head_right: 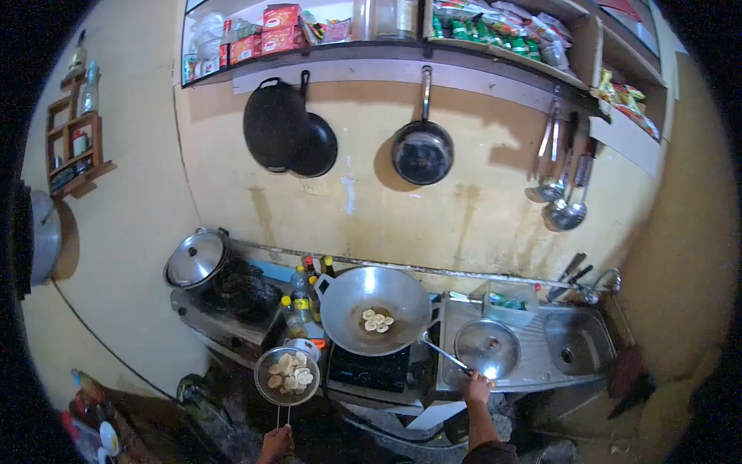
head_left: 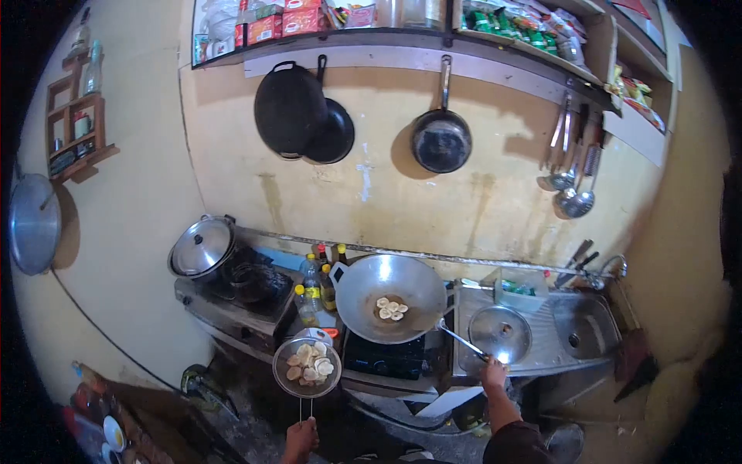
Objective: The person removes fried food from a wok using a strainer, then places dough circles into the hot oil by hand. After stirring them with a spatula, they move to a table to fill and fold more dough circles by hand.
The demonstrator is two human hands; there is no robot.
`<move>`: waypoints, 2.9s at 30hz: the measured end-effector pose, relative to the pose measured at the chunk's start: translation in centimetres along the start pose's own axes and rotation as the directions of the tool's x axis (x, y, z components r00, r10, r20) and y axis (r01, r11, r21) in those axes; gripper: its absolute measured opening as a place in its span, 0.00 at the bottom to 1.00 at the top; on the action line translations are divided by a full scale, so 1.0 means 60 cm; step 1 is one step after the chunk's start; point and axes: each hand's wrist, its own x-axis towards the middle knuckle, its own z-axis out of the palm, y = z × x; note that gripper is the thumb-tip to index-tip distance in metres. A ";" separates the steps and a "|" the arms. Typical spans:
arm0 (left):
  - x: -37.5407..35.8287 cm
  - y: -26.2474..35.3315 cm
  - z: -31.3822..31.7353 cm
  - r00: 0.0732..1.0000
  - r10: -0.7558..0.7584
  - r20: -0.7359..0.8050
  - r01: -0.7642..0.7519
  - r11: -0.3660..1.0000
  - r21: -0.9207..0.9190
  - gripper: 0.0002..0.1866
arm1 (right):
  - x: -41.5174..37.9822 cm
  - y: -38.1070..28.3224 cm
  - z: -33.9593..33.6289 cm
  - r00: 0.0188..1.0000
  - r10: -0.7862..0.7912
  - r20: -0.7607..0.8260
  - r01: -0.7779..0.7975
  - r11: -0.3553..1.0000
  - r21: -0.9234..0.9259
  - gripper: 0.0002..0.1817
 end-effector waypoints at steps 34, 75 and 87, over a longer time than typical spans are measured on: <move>-0.074 -0.064 0.132 0.959 -0.052 -0.280 -0.009 0.977 -0.212 0.14 | 0.321 -0.355 -0.071 0.277 -0.479 0.833 0.946 0.286 -0.150 0.10; 0.143 0.104 0.307 0.978 0.086 0.191 -0.093 0.995 0.029 0.15 | 0.192 -0.291 -0.477 0.488 -0.583 0.650 0.381 0.812 0.442 0.22; 0.170 0.124 0.347 0.923 -0.066 0.380 0.106 0.991 -0.085 0.14 | 0.106 -0.290 -0.401 0.636 -0.721 0.274 0.721 0.682 0.120 0.15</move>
